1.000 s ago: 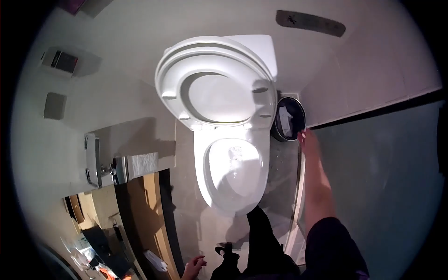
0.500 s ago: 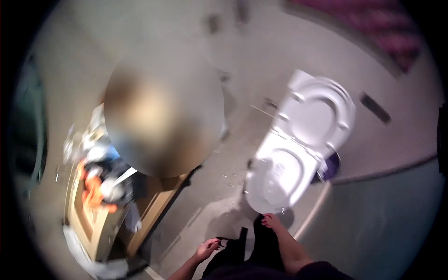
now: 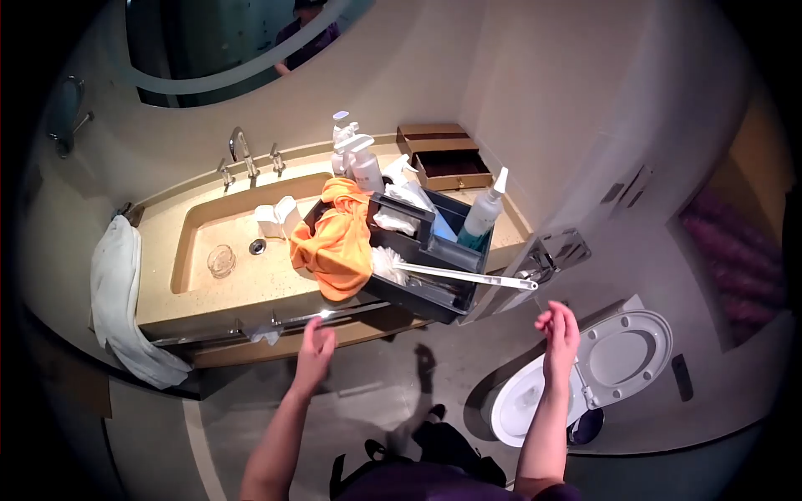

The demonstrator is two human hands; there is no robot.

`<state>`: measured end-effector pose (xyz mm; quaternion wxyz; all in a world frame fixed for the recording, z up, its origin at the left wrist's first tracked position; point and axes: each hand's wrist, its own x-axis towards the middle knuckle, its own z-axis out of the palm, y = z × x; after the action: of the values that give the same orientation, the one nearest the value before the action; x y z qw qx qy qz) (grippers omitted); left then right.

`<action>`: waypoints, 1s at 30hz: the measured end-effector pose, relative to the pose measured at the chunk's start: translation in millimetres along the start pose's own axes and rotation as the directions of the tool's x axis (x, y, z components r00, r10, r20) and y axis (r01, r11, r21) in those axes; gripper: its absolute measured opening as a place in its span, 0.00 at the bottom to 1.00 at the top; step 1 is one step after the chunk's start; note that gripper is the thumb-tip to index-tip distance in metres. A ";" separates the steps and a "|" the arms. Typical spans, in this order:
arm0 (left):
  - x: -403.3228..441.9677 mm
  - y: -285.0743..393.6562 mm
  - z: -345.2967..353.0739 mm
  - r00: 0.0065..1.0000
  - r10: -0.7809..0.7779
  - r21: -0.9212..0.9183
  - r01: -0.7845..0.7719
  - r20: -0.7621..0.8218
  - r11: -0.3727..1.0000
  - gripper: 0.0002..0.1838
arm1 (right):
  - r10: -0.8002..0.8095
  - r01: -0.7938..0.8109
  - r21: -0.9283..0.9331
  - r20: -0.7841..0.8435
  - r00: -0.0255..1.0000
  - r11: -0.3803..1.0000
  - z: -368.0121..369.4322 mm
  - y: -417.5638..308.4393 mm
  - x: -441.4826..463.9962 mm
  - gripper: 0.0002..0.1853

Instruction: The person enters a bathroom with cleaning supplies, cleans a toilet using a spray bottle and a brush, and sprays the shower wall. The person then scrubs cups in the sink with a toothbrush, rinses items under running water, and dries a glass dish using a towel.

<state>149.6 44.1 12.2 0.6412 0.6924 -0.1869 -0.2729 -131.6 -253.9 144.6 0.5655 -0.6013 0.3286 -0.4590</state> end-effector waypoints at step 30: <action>162.4 31.1 5.6 0.897 0.182 0.210 -0.284 0.402 0.936 0.41 | -0.313 0.492 -0.655 0.381 0.870 0.573 349.3 49.2 196.4 0.14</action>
<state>275.8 -62.4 20.4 0.5240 0.6784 -0.4230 -0.2938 268.4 -308.4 153.0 0.1879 -0.8826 0.2725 -0.3340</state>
